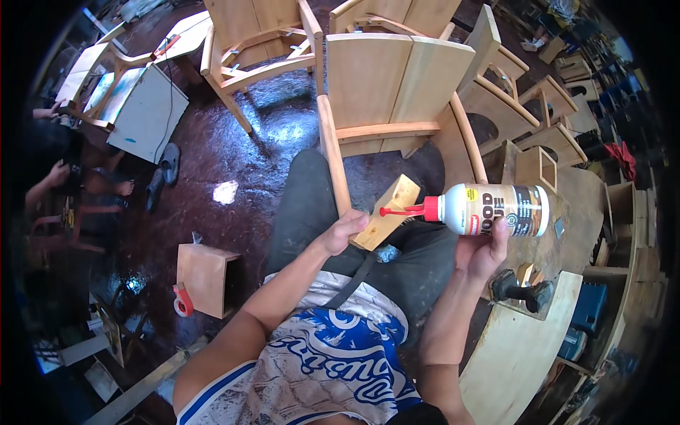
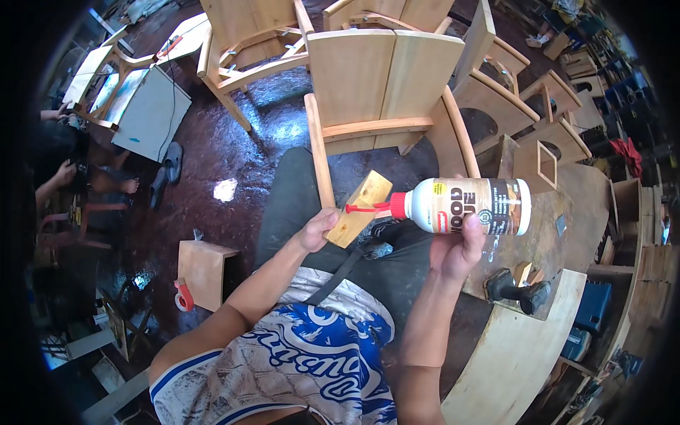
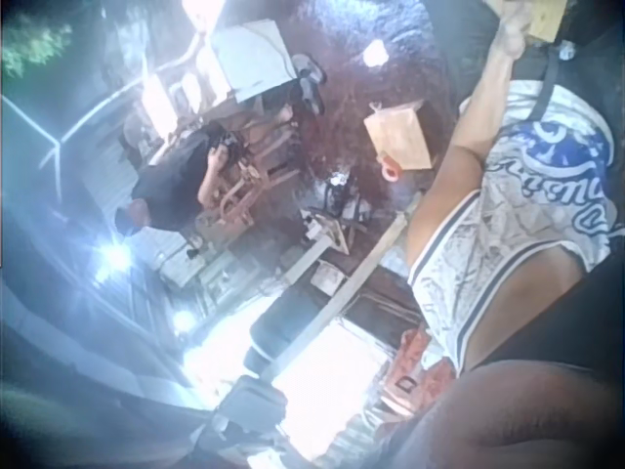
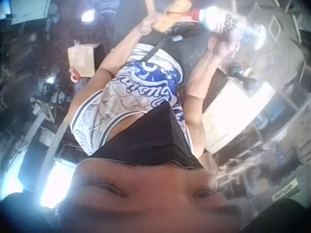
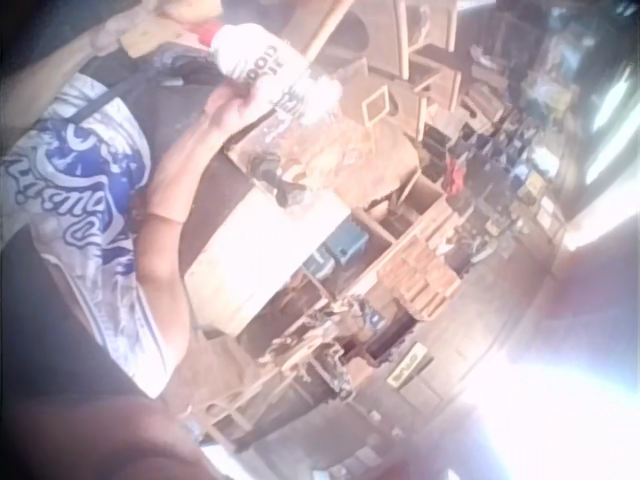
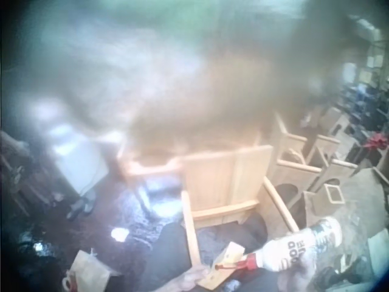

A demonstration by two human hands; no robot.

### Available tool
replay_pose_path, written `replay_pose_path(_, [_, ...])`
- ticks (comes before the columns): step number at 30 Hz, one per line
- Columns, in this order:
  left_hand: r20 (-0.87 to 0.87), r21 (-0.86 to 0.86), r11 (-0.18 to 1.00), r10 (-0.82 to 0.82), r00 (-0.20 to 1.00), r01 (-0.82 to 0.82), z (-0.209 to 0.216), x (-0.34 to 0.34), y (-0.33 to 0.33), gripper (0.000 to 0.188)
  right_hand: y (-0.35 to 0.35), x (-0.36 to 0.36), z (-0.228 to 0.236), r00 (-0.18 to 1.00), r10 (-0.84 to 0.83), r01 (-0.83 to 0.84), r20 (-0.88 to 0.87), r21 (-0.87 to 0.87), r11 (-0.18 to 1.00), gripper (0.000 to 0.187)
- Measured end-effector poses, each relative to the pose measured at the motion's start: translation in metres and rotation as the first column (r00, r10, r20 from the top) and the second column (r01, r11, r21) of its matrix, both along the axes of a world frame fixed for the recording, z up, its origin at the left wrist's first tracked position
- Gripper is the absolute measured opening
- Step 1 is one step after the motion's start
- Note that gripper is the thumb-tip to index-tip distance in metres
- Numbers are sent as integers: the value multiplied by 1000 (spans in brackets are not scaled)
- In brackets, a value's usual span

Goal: The person assembles wooden chairs by applying glue to wooden blocks and then securing them to the chair frame using a power drill.

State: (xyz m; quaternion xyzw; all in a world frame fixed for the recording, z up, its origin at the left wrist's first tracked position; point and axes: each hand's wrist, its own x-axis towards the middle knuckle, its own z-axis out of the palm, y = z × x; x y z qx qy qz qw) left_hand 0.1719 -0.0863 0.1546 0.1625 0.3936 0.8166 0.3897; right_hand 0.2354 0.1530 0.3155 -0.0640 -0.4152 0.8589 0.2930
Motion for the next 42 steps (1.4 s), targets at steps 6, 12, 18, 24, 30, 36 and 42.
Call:
replay_pose_path(6, [60,50,993,-110,992,107,6,1,-15,62,-2,-23,-5,996,82,-82,-16,19,996,61])
replay_pose_path(12, [102,84,996,-47,994,38,13,7,-7,23,11,-21,-19,981,191,-193,-28,-56,980,57])
replay_pose_path(18, [135,77,996,32,990,-43,36,15,-11,34,-1,-36,-19,969,246,-245,5,-83,966,63])
replay_pose_path(24, [8,69,996,52,999,-53,49,13,-15,58,-12,-43,-12,970,238,-234,46,-83,969,67])
replay_pose_path(30, [-82,-65,997,33,996,-39,38,13,-1,62,12,-34,-17,979,194,-194,58,-11,981,55])
replay_pose_path(36, [123,18,1000,14,992,-16,38,16,12,65,48,-21,-34,973,229,-231,37,58,971,46])
replay_pose_path(42, [104,-82,996,41,994,-33,37,15,3,70,10,-34,-8,987,158,-159,10,93,983,41])
